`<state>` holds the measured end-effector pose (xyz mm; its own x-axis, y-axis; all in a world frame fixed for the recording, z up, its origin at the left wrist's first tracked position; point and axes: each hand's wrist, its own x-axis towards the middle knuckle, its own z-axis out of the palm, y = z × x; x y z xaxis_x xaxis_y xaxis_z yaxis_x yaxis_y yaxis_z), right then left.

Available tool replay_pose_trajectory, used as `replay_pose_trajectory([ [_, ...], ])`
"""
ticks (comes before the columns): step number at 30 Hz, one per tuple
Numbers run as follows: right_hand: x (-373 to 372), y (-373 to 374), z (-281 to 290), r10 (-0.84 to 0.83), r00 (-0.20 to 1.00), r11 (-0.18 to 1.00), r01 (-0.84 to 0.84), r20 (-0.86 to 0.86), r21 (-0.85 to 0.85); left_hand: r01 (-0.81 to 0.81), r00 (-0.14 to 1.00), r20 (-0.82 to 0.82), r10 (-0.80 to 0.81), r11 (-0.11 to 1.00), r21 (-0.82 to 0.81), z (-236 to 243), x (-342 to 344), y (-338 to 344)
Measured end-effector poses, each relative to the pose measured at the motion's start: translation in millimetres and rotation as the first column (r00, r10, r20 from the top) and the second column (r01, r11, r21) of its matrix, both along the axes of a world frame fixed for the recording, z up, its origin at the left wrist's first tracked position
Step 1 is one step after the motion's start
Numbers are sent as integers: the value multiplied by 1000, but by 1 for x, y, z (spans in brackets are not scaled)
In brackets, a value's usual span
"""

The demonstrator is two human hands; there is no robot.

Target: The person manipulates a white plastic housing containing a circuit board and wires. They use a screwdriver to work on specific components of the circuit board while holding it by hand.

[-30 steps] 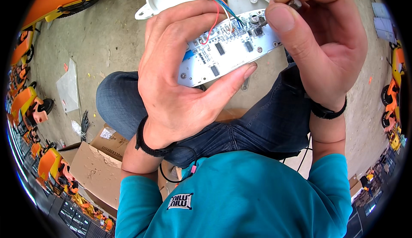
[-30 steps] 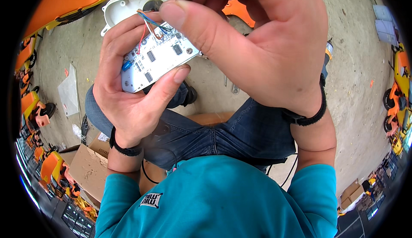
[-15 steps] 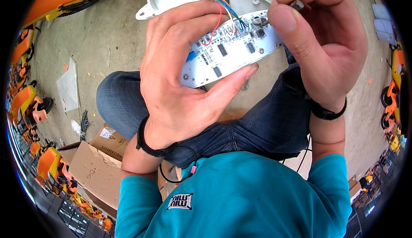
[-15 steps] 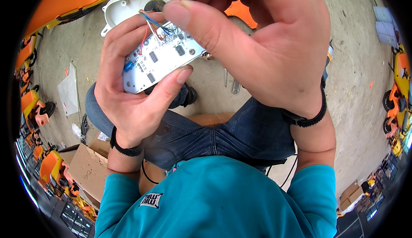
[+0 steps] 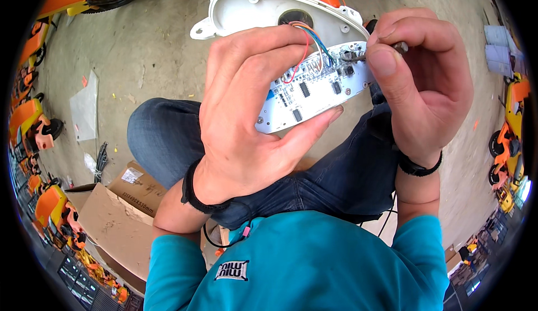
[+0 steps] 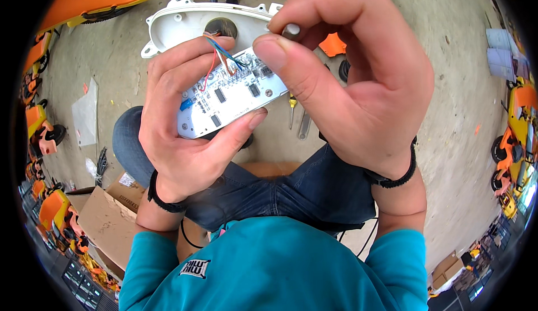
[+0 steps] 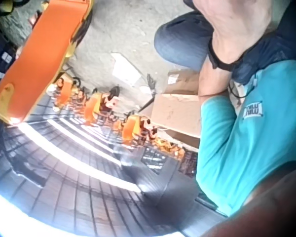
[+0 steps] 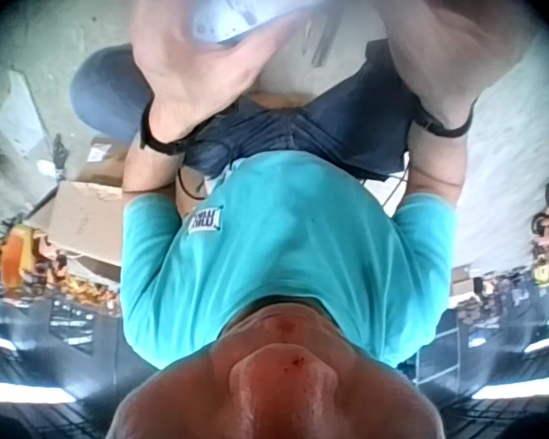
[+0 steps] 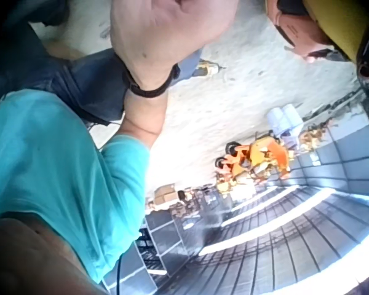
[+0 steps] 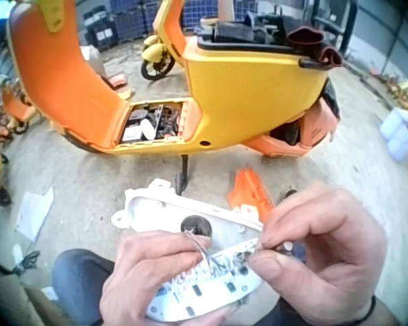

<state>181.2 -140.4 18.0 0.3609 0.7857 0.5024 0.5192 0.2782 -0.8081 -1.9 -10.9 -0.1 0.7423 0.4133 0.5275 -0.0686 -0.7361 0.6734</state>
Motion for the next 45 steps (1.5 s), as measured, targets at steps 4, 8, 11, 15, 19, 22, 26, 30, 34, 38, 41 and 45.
replay_pose_trajectory([
  [4,-6,3,3,36,999,999,-35,-12,7,-5,999,40,4,1000,7,-2,1,0],
  [8,-8,2,4,-6,1000,1000,6,-13,-3,-10,999,51,9,1000,18,-1,1,1],
  [11,-8,2,3,9,1000,1000,-9,10,-7,-17,998,59,16,1000,19,-2,2,0],
  [15,-11,3,4,-9,1000,1000,9,18,-9,-21,998,65,19,999,26,-1,2,1],
  [19,-10,3,2,-9,1000,1000,9,30,-2,-23,998,67,22,1000,16,-2,3,0],
  [22,-12,3,4,-1,1000,1000,1,29,-9,-23,998,67,21,1000,17,-1,4,0],
  [26,-13,3,4,-42,999,999,42,7,-9,-30,997,75,29,1000,8,-2,2,-1],
  [30,-14,4,3,-6,1000,1000,6,7,-11,-26,997,75,26,1000,1,-2,3,0],
  [34,-13,3,3,-37,999,999,37,12,-9,-34,997,76,32,999,12,-2,3,-1],
  [38,-14,3,3,-32,999,999,32,1,-15,-33,996,85,32,999,10,-3,4,0],
  [41,-15,4,4,-33,999,999,33,7,-26,-40,995,88,39,999,9,-3,4,0],
  [45,-15,3,5,-55,999,998,54,-3,-24,-44,995,88,43,999,6,-2,3,-1],
])
